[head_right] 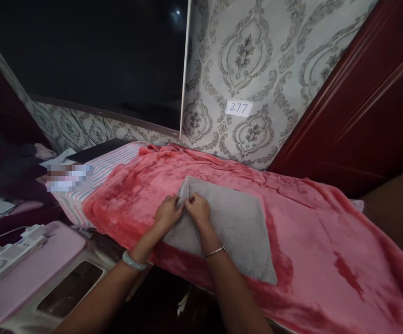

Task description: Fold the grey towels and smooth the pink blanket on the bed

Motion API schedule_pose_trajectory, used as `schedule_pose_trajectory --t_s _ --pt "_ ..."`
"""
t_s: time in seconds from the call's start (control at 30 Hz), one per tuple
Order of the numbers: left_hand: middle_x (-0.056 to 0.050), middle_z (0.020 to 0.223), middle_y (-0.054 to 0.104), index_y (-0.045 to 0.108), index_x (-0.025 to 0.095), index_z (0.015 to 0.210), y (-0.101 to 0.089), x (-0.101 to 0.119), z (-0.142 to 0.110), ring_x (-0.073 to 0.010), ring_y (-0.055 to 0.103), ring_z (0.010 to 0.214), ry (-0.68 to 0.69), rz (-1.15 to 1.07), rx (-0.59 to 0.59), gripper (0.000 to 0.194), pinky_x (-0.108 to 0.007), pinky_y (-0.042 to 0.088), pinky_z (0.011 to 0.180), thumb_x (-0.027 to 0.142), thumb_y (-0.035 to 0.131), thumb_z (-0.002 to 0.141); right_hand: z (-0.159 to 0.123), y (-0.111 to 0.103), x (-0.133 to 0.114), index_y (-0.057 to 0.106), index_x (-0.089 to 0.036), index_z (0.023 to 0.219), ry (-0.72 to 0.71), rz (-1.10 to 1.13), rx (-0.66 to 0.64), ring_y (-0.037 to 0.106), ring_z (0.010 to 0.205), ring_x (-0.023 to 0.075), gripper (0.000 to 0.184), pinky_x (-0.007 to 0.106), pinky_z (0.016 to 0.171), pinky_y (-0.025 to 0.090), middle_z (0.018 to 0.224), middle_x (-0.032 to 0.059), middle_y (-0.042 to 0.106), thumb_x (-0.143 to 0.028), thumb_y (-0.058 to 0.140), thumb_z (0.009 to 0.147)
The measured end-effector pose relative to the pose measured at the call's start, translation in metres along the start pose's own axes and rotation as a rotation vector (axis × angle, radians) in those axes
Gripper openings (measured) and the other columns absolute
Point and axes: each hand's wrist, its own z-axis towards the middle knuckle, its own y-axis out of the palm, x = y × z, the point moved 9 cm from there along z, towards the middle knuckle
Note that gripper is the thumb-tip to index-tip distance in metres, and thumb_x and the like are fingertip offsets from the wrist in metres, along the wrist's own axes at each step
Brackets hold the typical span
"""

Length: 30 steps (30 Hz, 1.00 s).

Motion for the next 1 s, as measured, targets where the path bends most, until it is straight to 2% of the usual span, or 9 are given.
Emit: schedule_pose_trajectory --t_s 0.1,0.27,0.43,0.53,0.67,0.77,0.87,0.93,1.0 --pt "-0.014 0.116 0.068 0.068 0.015 0.118 0.0 -0.006 0.001 -0.0239 0.064 0.109 -0.044 -0.049 0.029 0.035 -0.03 0.047 0.089 0.03 0.066 0.086 0.0 0.0 0.001 0.066 -0.021 0.074 -0.028 -0.002 0.01 0.054 0.064 0.014 0.012 0.025 0.059 0.029 0.069 0.0002 0.066 -0.025 0.058 0.082" --pt "-0.008 0.098 0.072 0.068 0.014 0.104 0.007 -0.018 0.007 -0.0185 0.066 0.09 -0.094 -0.196 -0.005 0.021 -0.027 0.047 0.078 0.024 0.064 0.087 0.001 0.0 0.004 0.065 -0.02 0.072 -0.048 0.057 0.023 0.051 0.062 0.0139 0.015 0.025 0.059 0.029 0.066 -0.0003 0.064 -0.027 0.057 0.082" --pt "-0.009 0.107 0.072 0.071 0.018 0.105 0.002 -0.006 0.0 -0.0207 0.064 0.103 0.03 -0.104 0.025 0.02 -0.03 0.046 0.089 0.019 0.061 0.087 0.001 0.0 0.003 0.063 -0.021 0.07 -0.059 0.068 0.035 0.051 0.062 0.0142 0.017 0.026 0.059 0.029 0.066 -0.0006 0.063 -0.03 0.057 0.082" --pt "-0.01 0.11 0.072 0.073 0.019 0.106 0.002 -0.001 -0.002 -0.0226 0.064 0.107 0.071 -0.092 -0.004 0.023 -0.032 0.046 0.092 0.022 0.055 0.091 0.001 0.0 0.003 0.061 -0.021 0.068 -0.07 0.073 0.04 0.049 0.061 0.014 0.017 0.026 0.059 0.028 0.064 -0.0011 0.061 -0.029 0.056 0.082" --pt "-0.008 0.105 0.075 0.073 0.019 0.098 0.007 -0.005 0.013 -0.0186 0.067 0.101 0.048 -0.151 -0.089 0.03 -0.027 0.047 0.089 0.017 0.044 0.095 0.001 0.001 0.004 0.062 -0.021 0.068 -0.08 0.086 0.03 0.048 0.059 0.0139 0.018 0.026 0.058 0.028 0.063 -0.0016 0.061 -0.03 0.055 0.082" --pt "-0.007 0.111 0.075 0.069 0.018 0.112 0.01 -0.012 0.03 -0.0157 0.068 0.102 -0.005 -0.138 -0.093 0.029 -0.023 0.047 0.086 0.013 0.049 0.091 0.002 0.002 0.006 0.063 -0.021 0.07 -0.076 0.091 0.024 0.05 0.061 0.0143 0.018 0.025 0.058 0.029 0.065 -0.0009 0.063 -0.03 0.056 0.083" --pt "-0.011 0.111 0.075 0.064 0.013 0.122 0.012 -0.017 0.043 -0.0183 0.069 0.099 -0.073 -0.085 -0.097 0.035 -0.024 0.048 0.08 0.019 0.06 0.087 0.004 0.003 0.005 0.066 -0.021 0.073 -0.059 0.12 0.016 0.053 0.065 0.0154 0.014 0.025 0.061 0.032 0.069 0.0007 0.065 -0.027 0.057 0.083" --pt "-0.014 0.11 0.075 0.064 0.011 0.12 0.011 -0.017 0.046 -0.021 0.07 0.098 -0.101 -0.036 -0.106 0.036 -0.026 0.048 0.077 0.022 0.062 0.086 0.004 0.005 0.0 0.067 -0.02 0.074 -0.057 0.158 -0.004 0.055 0.068 0.0164 0.013 0.025 0.063 0.035 0.071 0.0023 0.066 -0.024 0.058 0.083" --pt "-0.016 0.108 0.075 0.068 0.011 0.112 0.011 -0.014 0.048 -0.0232 0.07 0.098 -0.099 0.013 -0.128 0.029 -0.027 0.047 0.075 0.024 0.06 0.087 0.004 0.005 -0.006 0.068 -0.02 0.076 -0.071 0.193 -0.023 0.057 0.07 0.0168 0.013 0.025 0.065 0.039 0.073 0.0025 0.068 -0.023 0.058 0.083"
